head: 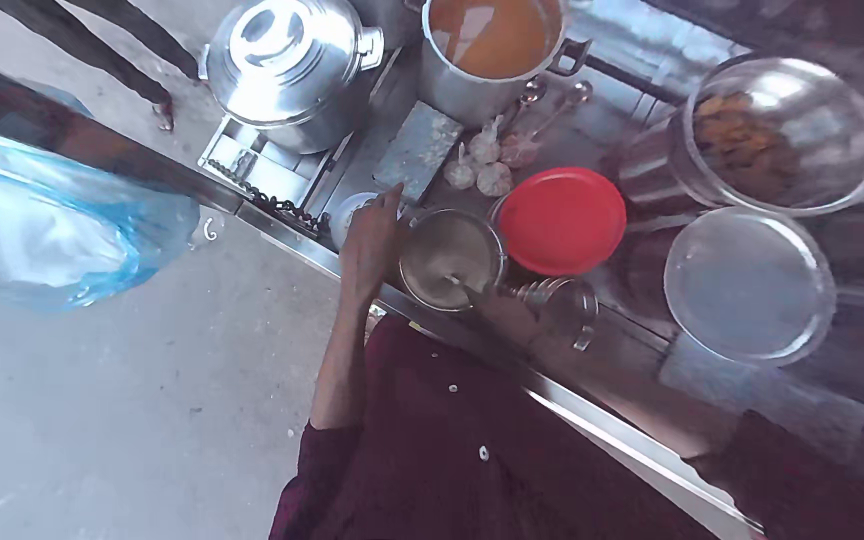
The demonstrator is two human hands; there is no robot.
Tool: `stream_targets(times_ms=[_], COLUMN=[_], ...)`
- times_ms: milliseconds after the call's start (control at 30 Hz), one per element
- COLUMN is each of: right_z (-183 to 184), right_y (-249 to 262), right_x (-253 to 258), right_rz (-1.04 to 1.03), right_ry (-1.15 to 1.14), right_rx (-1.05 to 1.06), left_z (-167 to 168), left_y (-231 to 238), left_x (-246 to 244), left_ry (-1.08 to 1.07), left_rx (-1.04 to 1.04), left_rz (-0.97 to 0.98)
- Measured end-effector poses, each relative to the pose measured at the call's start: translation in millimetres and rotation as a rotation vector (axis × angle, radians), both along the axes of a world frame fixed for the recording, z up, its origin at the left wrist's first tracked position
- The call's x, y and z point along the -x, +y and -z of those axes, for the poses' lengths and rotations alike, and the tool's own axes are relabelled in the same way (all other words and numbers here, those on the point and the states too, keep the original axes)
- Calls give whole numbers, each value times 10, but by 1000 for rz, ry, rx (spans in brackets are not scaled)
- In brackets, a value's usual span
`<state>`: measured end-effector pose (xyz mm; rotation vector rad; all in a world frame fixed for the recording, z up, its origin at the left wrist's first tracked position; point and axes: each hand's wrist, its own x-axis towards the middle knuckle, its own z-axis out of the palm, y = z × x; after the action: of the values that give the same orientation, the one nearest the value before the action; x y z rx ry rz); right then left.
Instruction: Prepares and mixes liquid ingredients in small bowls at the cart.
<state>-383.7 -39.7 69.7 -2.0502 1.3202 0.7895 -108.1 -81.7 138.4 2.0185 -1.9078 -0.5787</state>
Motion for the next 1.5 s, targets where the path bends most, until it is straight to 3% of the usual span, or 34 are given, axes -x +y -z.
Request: stream_targets(times_ms=[267, 467, 600, 833, 967, 1100, 1200, 1300, 1500], right_z=[422, 547, 313, 214, -47, -317, -73, 91, 391], right_y=[-329, -377, -291, -73, -113, -10, 160, 3, -186], right_x=[-202, -65, 34, 342, 271, 121, 212, 88, -106], right_rz=[-32, -103, -44, -83, -165, -39, 40, -6, -13], right_ry=[-64, -81, 21, 42, 63, 74, -90, -28, -119], right_rx=[182, 237, 96, 108, 6, 53, 248, 40, 152], left_z=[125, 129, 130, 137, 140, 132, 170, 180, 178], left_y=[-205, -221, -215, -235, -242, -273, -291, -286, -280], left_x=[-28, -32, -12, -3, -7, 7, -7, -22, -6], left_ry=[-45, -23, -39, -53, -53, -53, -50, -51, -51], left_rx=[4, 11, 9, -15, -8, -29, -33, -36, -23], left_rz=[52, 42, 27, 35, 39, 27, 37, 42, 9])
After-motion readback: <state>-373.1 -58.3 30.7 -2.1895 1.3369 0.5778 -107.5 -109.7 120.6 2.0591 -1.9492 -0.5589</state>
